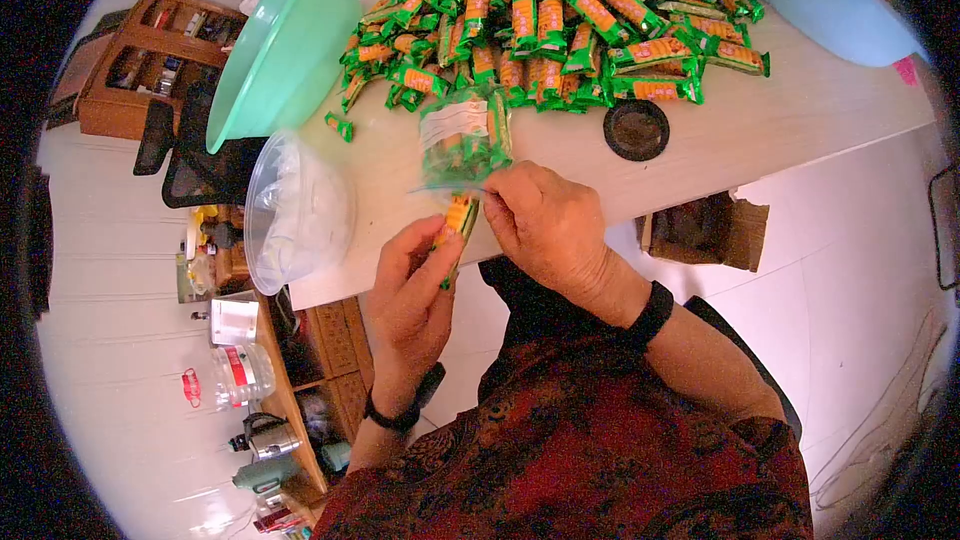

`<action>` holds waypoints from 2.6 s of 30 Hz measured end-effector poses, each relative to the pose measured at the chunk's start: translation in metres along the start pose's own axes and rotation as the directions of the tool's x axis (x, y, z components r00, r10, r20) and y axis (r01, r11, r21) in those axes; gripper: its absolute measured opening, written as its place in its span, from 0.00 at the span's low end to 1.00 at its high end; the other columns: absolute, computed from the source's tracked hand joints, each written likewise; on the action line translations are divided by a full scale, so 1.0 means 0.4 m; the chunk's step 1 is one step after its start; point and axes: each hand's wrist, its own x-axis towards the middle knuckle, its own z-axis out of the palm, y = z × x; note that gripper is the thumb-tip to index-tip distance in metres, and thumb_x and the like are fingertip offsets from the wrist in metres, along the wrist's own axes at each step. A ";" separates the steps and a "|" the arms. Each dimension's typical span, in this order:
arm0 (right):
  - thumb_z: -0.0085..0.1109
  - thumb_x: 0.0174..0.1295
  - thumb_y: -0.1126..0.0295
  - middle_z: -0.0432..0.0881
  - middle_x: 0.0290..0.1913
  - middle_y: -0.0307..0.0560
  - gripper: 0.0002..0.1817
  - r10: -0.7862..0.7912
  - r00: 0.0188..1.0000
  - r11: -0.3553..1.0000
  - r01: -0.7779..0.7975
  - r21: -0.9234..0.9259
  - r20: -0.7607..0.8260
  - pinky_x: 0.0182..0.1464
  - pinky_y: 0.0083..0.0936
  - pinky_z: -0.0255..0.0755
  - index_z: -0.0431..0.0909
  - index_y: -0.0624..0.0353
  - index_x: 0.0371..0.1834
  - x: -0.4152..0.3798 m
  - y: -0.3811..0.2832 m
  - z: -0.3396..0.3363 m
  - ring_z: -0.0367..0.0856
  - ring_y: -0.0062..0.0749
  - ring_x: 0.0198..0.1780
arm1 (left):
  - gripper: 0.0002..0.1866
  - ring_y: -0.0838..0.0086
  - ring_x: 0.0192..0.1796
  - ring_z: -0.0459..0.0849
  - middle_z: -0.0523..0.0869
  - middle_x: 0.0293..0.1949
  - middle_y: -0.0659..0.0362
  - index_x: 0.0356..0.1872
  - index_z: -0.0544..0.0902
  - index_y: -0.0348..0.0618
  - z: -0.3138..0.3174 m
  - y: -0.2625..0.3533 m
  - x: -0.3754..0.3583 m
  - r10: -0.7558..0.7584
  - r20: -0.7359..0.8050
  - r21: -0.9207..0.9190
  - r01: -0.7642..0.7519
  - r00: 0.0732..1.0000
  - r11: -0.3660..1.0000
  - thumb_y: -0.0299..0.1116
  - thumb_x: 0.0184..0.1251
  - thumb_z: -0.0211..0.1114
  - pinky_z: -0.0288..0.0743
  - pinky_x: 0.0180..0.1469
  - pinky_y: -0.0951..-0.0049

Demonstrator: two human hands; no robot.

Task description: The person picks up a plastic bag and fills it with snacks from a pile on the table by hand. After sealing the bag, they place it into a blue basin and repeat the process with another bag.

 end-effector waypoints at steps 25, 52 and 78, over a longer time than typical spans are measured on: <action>0.63 0.57 0.73 0.77 0.31 0.47 0.13 -0.040 0.999 0.997 0.040 0.068 0.005 0.28 0.38 0.75 0.74 0.54 0.44 -0.004 0.003 -0.015 0.80 0.46 0.30 | 0.11 0.61 0.44 0.85 0.84 0.46 0.52 0.36 0.82 0.41 0.088 -0.029 0.076 0.021 -0.093 0.226 0.001 0.995 0.974 0.17 0.52 0.69 0.80 0.43 0.67; 0.63 0.56 0.74 0.78 0.32 0.47 0.12 -0.005 0.998 0.988 0.015 0.153 -0.069 0.29 0.38 0.75 0.72 0.54 0.41 -0.001 0.011 -0.007 0.81 0.46 0.32 | 0.19 0.55 0.47 0.79 0.81 0.44 0.51 0.44 0.78 0.40 0.018 -0.037 0.073 0.095 -0.071 0.462 -0.052 0.993 0.885 0.25 0.49 0.74 0.73 0.49 0.60; 0.62 0.58 0.71 0.79 0.35 0.47 0.11 0.048 0.999 0.995 -0.048 0.088 0.007 0.33 0.39 0.77 0.75 0.53 0.43 -0.002 0.008 -0.012 0.82 0.48 0.34 | 0.29 0.58 0.44 0.77 0.79 0.39 0.53 0.53 0.74 0.39 0.096 -0.052 0.088 -0.103 -0.070 0.532 0.124 0.992 0.838 0.30 0.46 0.73 0.64 0.45 0.59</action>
